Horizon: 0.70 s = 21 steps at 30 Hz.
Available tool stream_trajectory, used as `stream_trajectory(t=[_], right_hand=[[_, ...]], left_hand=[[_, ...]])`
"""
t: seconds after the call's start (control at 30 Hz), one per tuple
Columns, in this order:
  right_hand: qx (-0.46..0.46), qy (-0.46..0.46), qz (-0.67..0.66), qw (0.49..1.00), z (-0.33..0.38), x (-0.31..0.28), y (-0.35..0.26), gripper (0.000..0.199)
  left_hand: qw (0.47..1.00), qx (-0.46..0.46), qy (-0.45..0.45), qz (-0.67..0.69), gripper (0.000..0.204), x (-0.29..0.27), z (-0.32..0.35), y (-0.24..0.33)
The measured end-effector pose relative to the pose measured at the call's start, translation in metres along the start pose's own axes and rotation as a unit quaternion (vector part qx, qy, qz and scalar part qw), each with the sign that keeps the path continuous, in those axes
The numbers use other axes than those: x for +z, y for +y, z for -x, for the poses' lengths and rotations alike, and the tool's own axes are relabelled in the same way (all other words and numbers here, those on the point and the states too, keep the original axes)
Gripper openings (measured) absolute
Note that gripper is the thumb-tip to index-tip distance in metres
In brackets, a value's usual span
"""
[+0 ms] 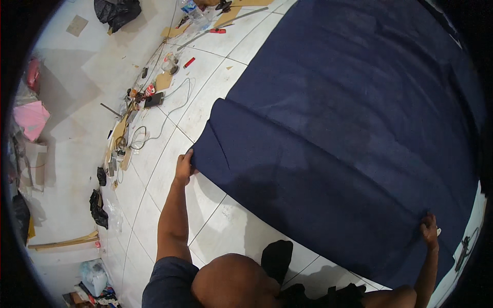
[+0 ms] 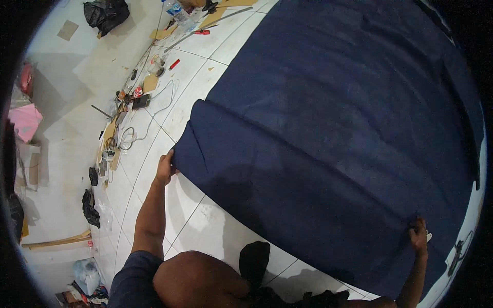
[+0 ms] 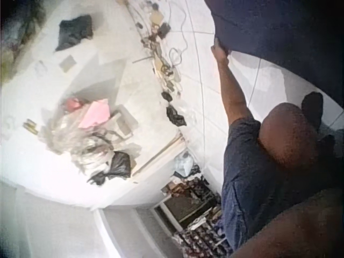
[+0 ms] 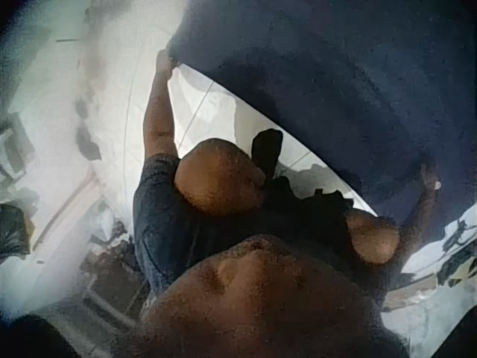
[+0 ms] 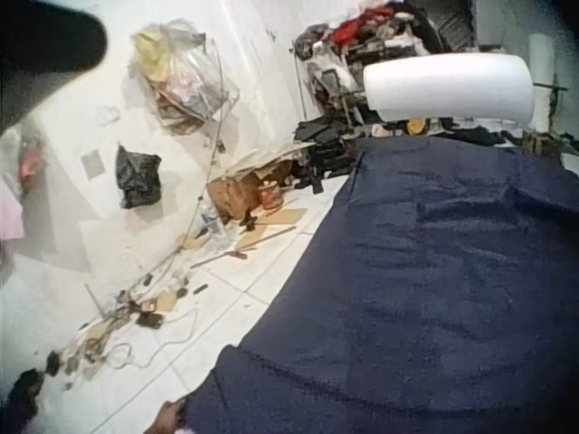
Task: The person aligns and folds several layers of dark fabric on the floor, using a metal clip to hold the layers together and marking the fabric with a pencil.
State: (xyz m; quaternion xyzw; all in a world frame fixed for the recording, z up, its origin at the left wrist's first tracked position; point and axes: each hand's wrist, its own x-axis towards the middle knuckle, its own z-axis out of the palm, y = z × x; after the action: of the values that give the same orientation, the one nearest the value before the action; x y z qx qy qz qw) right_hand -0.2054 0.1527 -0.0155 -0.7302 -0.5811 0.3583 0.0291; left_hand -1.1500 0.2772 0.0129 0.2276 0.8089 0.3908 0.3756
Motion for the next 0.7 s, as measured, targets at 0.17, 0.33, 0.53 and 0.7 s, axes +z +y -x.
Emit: stream_trajectory(t=[0.17,0.33,0.53,0.7], right_hand=[[0.031,0.078,0.197,0.977,0.027,0.001,0.027,0.051],[0.049,0.078,0.205,0.974,0.056,0.011,0.051,0.061],[0.029,0.107,0.312,0.944,0.078,0.011,-0.035,0.051],[0.042,0.316,0.100,0.943,0.144,0.057,-0.087,0.042]], left_hand=[[0.988,0.083,0.122,-0.053,0.054,0.024,-0.009,-0.031],[0.965,0.092,0.226,-0.095,0.048,0.056,-0.018,-0.041],[0.941,0.153,0.297,-0.058,0.058,0.048,-0.045,-0.045],[0.987,-0.029,0.034,0.157,0.096,0.106,0.045,-0.025]])
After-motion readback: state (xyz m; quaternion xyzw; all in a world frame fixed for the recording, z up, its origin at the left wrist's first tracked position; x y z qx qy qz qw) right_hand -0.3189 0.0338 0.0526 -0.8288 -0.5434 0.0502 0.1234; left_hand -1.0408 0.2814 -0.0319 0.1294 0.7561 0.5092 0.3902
